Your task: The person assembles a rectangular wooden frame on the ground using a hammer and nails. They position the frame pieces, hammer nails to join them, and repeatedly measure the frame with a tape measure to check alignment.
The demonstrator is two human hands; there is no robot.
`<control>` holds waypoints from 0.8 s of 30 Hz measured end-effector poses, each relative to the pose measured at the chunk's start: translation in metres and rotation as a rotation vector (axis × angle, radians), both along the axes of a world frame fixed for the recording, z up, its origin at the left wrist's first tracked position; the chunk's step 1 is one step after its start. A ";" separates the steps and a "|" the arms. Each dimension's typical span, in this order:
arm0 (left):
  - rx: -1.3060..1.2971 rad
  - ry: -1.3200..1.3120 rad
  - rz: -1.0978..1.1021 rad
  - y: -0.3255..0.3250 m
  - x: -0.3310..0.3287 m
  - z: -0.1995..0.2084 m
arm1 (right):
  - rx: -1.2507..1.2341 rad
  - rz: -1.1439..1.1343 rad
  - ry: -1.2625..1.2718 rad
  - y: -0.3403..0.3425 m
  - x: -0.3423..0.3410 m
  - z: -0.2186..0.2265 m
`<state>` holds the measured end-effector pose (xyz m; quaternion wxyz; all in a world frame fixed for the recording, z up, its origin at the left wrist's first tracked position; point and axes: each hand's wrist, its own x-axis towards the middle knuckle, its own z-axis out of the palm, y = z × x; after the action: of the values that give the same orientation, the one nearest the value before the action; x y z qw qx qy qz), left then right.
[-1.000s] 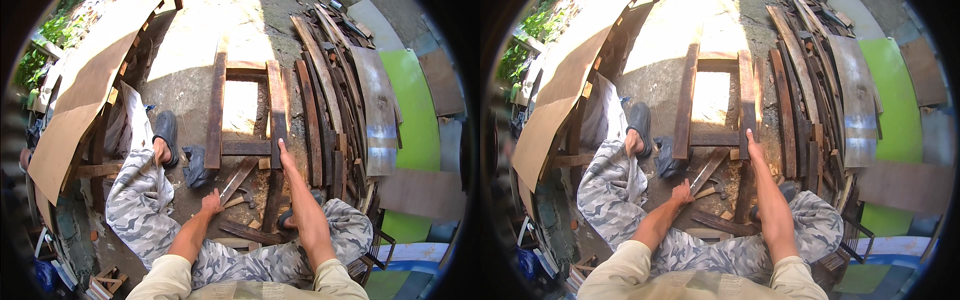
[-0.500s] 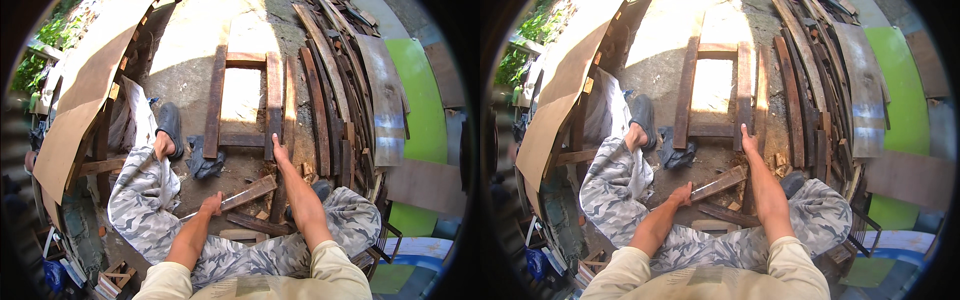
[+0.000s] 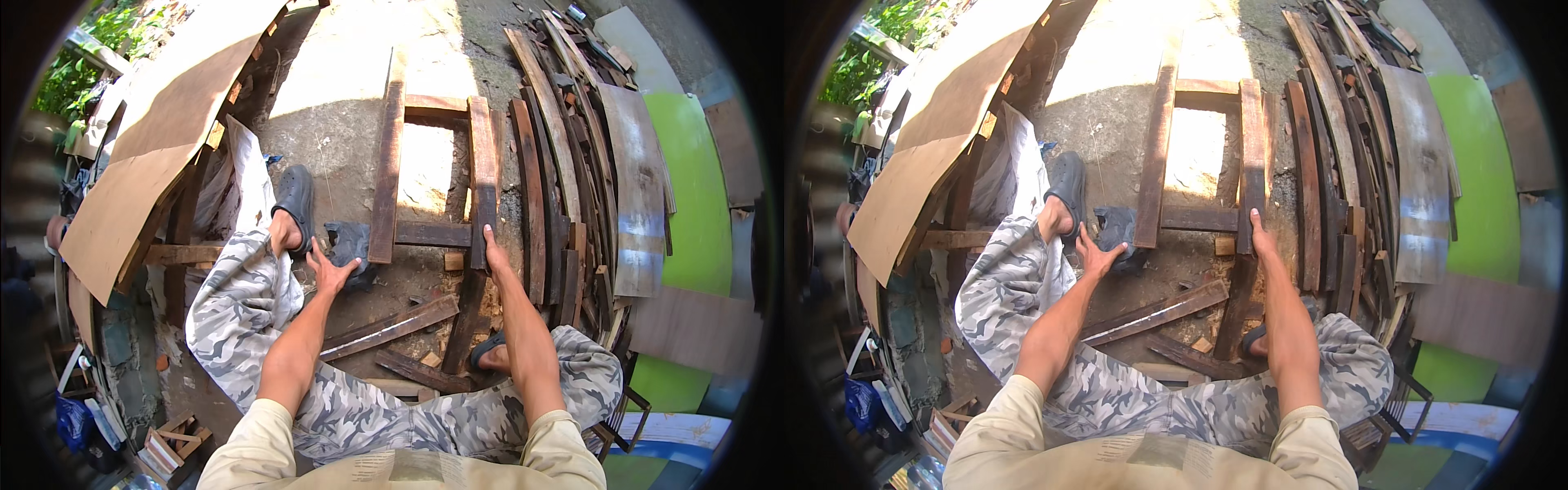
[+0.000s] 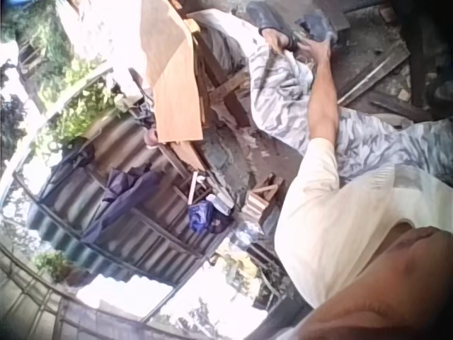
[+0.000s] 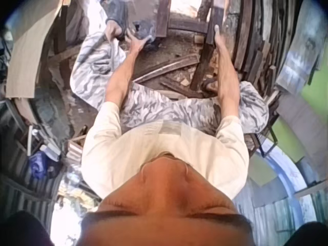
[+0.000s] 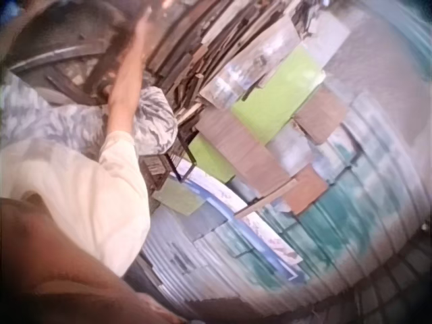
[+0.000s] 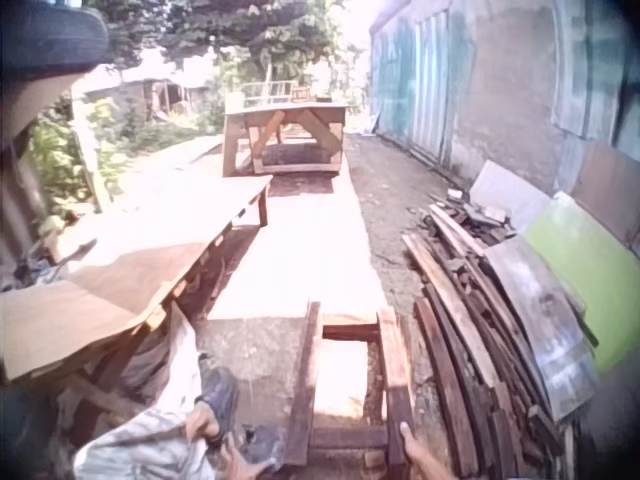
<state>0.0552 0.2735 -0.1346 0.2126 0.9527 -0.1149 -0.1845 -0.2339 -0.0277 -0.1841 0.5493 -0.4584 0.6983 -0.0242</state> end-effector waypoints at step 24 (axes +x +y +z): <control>-0.112 -0.205 -0.188 -0.101 0.152 0.065 | 0.022 0.041 0.027 0.131 -0.009 0.035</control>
<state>0.2073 0.1725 -0.0696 0.2341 0.9382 -0.2349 -0.0985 -0.2432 0.1033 -0.1487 0.5450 -0.4668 0.6964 0.0009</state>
